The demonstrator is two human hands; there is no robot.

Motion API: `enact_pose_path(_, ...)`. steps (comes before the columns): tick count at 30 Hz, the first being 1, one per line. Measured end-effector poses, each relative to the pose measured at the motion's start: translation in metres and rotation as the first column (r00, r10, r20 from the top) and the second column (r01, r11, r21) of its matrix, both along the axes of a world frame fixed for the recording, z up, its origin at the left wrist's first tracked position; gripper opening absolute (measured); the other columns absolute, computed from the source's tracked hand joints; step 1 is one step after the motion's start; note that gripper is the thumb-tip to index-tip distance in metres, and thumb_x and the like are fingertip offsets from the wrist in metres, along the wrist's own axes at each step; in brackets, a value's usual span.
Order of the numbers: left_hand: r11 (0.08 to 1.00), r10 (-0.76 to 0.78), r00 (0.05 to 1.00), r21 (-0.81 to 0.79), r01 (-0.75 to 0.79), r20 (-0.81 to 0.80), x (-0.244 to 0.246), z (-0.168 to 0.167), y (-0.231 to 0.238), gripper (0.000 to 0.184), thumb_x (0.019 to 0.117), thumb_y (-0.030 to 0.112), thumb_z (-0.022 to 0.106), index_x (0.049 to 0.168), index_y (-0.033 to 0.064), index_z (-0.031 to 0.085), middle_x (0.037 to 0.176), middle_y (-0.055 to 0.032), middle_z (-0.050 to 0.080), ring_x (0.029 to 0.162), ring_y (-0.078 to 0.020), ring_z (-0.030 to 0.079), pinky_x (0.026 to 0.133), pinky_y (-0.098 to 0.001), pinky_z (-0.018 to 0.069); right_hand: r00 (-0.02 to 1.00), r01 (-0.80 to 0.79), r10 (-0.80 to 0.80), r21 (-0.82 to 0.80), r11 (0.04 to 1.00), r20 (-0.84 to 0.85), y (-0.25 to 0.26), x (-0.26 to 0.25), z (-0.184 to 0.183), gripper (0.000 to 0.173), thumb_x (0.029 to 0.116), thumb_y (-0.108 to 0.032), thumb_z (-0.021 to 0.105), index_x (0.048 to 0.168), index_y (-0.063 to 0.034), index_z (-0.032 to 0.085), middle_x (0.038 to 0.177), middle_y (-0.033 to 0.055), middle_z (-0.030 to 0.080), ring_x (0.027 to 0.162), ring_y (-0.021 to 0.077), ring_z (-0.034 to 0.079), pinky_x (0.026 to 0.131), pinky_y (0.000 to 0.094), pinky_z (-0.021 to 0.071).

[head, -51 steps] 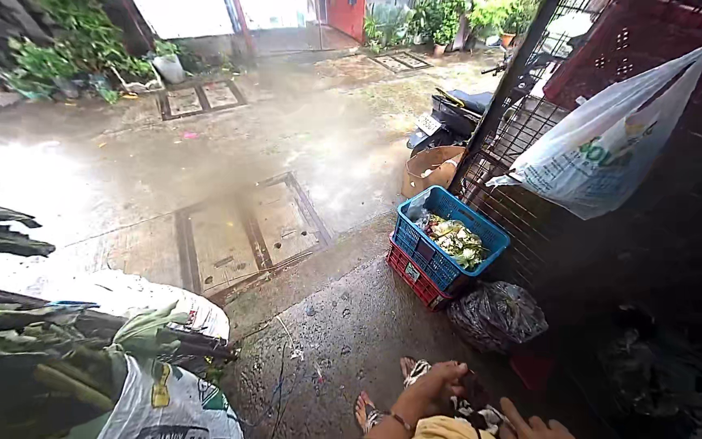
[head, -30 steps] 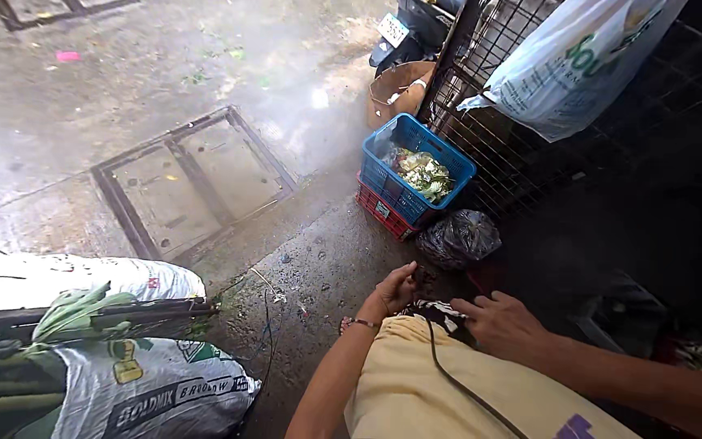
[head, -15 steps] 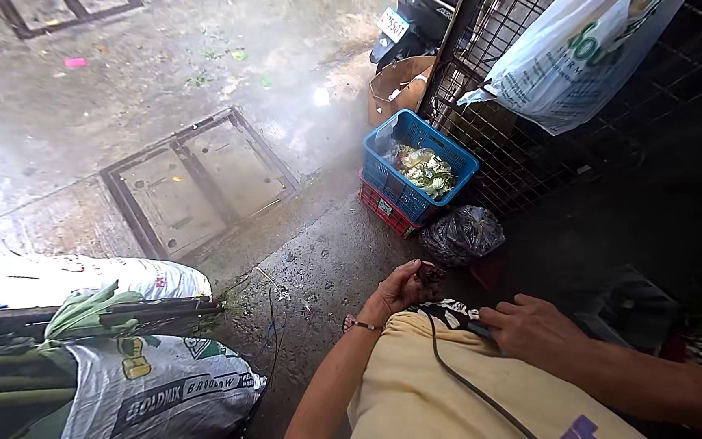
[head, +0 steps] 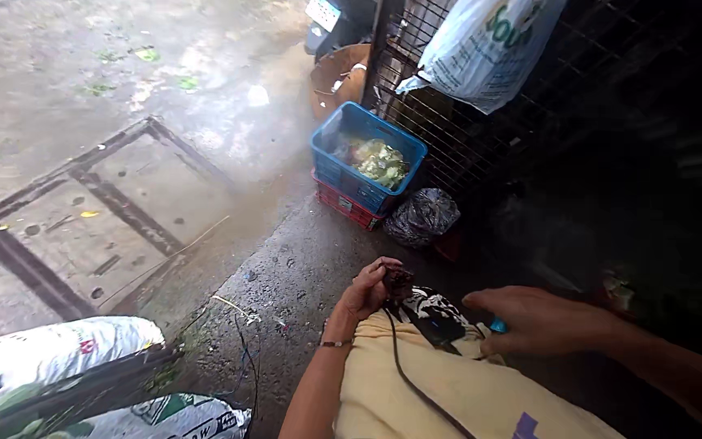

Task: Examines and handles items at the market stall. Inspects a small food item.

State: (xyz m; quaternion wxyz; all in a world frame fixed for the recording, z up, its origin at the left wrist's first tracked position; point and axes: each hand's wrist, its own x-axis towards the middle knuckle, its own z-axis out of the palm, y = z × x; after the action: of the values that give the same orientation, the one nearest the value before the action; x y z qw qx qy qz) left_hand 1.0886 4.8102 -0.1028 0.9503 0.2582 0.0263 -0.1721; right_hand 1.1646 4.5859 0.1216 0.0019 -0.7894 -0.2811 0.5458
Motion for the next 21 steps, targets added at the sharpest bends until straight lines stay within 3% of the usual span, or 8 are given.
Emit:
enact_pose_path(3,0.994,0.062,0.998,-0.085,-0.063,-0.015,-0.002,-0.012,0.001,0.056,0.0782,0.055,0.081,0.117,0.0159,0.069,0.111,-0.0079,0.073,0.103,-0.0248,0.072,0.092,-0.0488,0.059,0.974,0.166,-0.16,0.025,0.986,-0.159,-0.038,-0.011,-0.013,0.052,0.0971,-0.027,0.069,0.141,-0.0024,0.056,0.119,0.0205,0.068,0.108,0.0352,0.067,0.097,0.0572,0.0503)
enact_pose_path(5,0.987,0.086,0.996,-0.135,-0.089,-0.026,-0.002,-0.015,0.002,0.052,0.0796,0.053,0.08,0.117,0.017,0.072,0.113,-0.0078,0.074,0.105,-0.0247,0.072,0.094,-0.0505,0.058,0.948,0.245,-0.229,0.047,0.968,-0.222,-0.049,-0.015,-0.022,0.036,0.0968,-0.022,0.068,0.128,-0.0036,0.063,0.098,0.0144,0.068,0.087,0.0269,0.066,0.082,0.0495,0.0528)
enact_pose_path(7,0.986,0.077,0.997,-0.144,-0.079,-0.021,0.002,-0.015,0.002,0.052,0.0804,0.052,0.079,0.117,0.0166,0.071,0.112,-0.0078,0.074,0.105,-0.0245,0.072,0.094,-0.0508,0.0577,0.938,0.245,-0.223,0.055,0.968,-0.266,-0.051,-0.011,-0.025,0.021,0.0964,-0.018,0.067,0.112,-0.0043,0.07,0.086,0.0114,0.068,0.078,0.0241,0.064,0.075,0.0481,0.0507)
enact_pose_path(9,0.991,0.038,0.999,-0.128,-0.04,-0.016,0.01,-0.013,0.0,0.051,0.0808,0.051,0.079,0.118,0.0169,0.072,0.112,-0.0071,0.074,0.105,-0.0238,0.072,0.095,-0.0502,0.0573,0.946,0.221,-0.171,0.162,0.962,-0.276,-0.055,-0.001,-0.026,0.012,0.0933,-0.014,0.069,0.098,-0.0043,0.075,0.087,0.0101,0.069,0.081,0.0223,0.064,0.076,0.0461,0.0496)
enact_pose_path(11,0.995,-0.003,1.0,-0.104,0.0,-0.023,0.019,-0.012,-0.002,0.051,0.0812,0.051,0.079,0.118,0.0169,0.071,0.113,-0.0072,0.074,0.106,-0.0235,0.072,0.096,-0.0492,0.0569,0.942,0.246,-0.144,0.332,0.91,-0.304,-0.065,0.007,-0.032,0.009,0.0891,-0.013,0.072,0.09,-0.0055,0.076,0.092,0.0065,0.065,0.085,0.0146,0.061,0.076,0.0341,0.0487)
enact_pose_path(17,0.999,0.009,0.999,-0.048,-0.011,-0.041,0.041,-0.005,-0.003,0.05,0.0816,0.051,0.079,0.119,0.017,0.072,0.113,-0.0069,0.074,0.105,-0.0229,0.072,0.095,-0.0488,0.0579,0.943,0.331,-0.284,0.589,0.737,-0.175,-0.086,0.023,-0.043,0.01,0.0838,-0.014,0.073,0.082,-0.0051,0.077,0.092,0.0037,0.072,0.086,0.0071,0.065,0.075,0.0246,0.0517)
enact_pose_path(19,0.998,0.02,0.998,-0.056,-0.023,-0.054,0.046,-0.006,-0.003,0.05,0.0817,0.05,0.079,0.119,0.0166,0.073,0.112,-0.007,0.074,0.104,-0.0229,0.072,0.095,-0.0499,0.0575,0.89,0.454,-0.341,0.525,0.72,-0.303,-0.092,0.031,-0.037,0.012,0.0879,-0.016,0.069,0.086,-0.0056,0.075,0.085,-0.0018,0.071,0.077,-0.0005,0.063,0.069,0.0179,0.0509)
enact_pose_path(21,0.997,0.017,0.998,-0.068,-0.021,-0.057,0.053,-0.006,-0.003,0.05,0.0815,0.048,0.079,0.119,0.0157,0.073,0.113,-0.0075,0.074,0.105,-0.0231,0.072,0.096,-0.0504,0.057,0.766,0.584,-0.342,0.366,0.725,-0.544,-0.098,0.041,-0.026,0.015,0.0943,-0.022,0.062,0.09,-0.0094,0.068,0.071,-0.005,0.061,0.058,-0.0009,0.054,0.054,0.0176,0.0441)
